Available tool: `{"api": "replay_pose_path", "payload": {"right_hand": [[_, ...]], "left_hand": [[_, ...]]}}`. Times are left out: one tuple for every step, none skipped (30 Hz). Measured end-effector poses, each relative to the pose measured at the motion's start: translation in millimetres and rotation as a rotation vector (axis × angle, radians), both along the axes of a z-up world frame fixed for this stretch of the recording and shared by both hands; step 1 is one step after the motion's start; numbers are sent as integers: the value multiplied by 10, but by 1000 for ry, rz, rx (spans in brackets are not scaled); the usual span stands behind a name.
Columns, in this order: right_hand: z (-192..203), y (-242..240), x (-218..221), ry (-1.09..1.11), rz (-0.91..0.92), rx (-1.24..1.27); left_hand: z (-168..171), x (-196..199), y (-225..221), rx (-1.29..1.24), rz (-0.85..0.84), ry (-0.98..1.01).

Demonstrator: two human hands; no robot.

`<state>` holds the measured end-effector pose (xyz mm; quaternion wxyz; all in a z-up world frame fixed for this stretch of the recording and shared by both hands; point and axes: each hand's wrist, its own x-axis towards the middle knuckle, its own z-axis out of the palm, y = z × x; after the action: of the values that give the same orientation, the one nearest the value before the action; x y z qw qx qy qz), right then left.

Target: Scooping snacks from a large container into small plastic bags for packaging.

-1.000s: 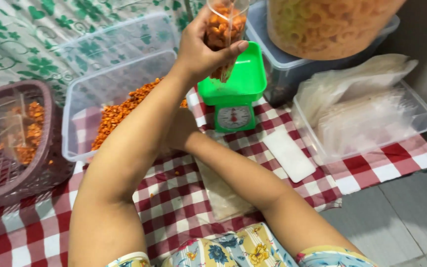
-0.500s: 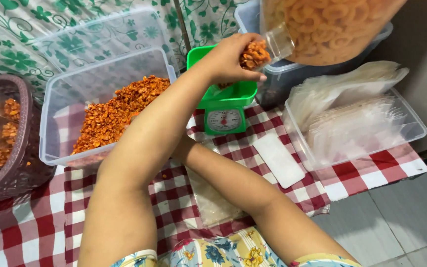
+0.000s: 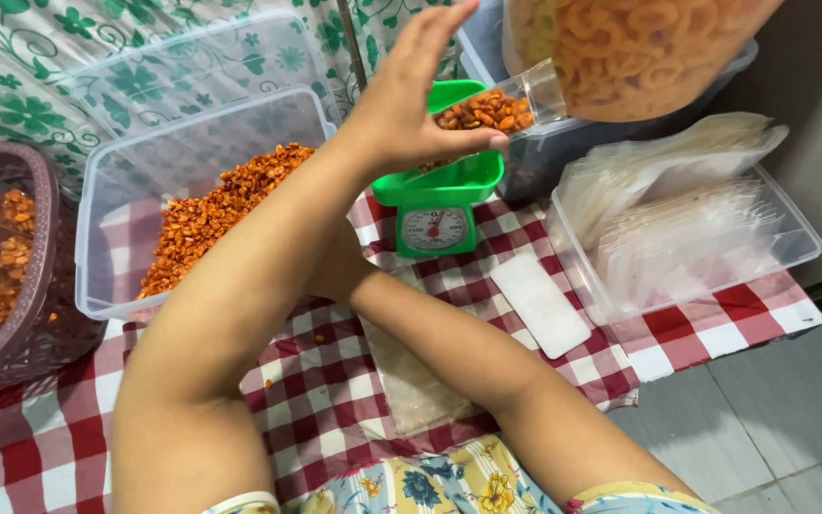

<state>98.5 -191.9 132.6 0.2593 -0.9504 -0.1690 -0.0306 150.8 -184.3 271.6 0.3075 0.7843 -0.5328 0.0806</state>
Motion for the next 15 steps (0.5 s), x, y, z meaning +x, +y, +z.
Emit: {"api": "replay_pose_path", "payload": {"right_hand": [[14, 18, 6, 5, 9, 2], [32, 38, 9, 10, 18, 5], [40, 59, 10, 12, 28, 8], [53, 81, 9, 15, 39, 12], [77, 103, 19, 16, 48, 16], [95, 121, 21, 17, 58, 20], [124, 142, 30, 14, 67, 25], [160, 167, 34, 11, 76, 29], [197, 184, 38, 6, 85, 32], [237, 205, 39, 2, 95, 34], [280, 226, 43, -5, 103, 36], [325, 248, 59, -12, 112, 38], [359, 272, 64, -15, 120, 41], [390, 298, 71, -17, 128, 45], [409, 278, 85, -17, 137, 48]], "left_hand": [[45, -67, 109, -105, -25, -28], [90, -138, 219, -210, -51, -58], [118, -244, 350, -213, -44, -60], [147, -353, 480, -264, -27, -54], [186, -455, 606, -315, -11, -49], [176, -584, 733, -316, -6, -53], [171, -713, 861, -381, 10, -41], [167, -847, 991, -445, 26, -28], [59, -926, 1094, -448, 30, -38], [-47, -1005, 1199, -507, 62, -90], [-154, -1080, 1303, -566, 92, -144], [-310, -1110, 1386, -569, 94, -155], [-474, -1144, 1467, -571, 96, -192], [-641, -1174, 1549, -573, 99, -229], [-717, -1223, 1611, -575, 103, -234]]}}
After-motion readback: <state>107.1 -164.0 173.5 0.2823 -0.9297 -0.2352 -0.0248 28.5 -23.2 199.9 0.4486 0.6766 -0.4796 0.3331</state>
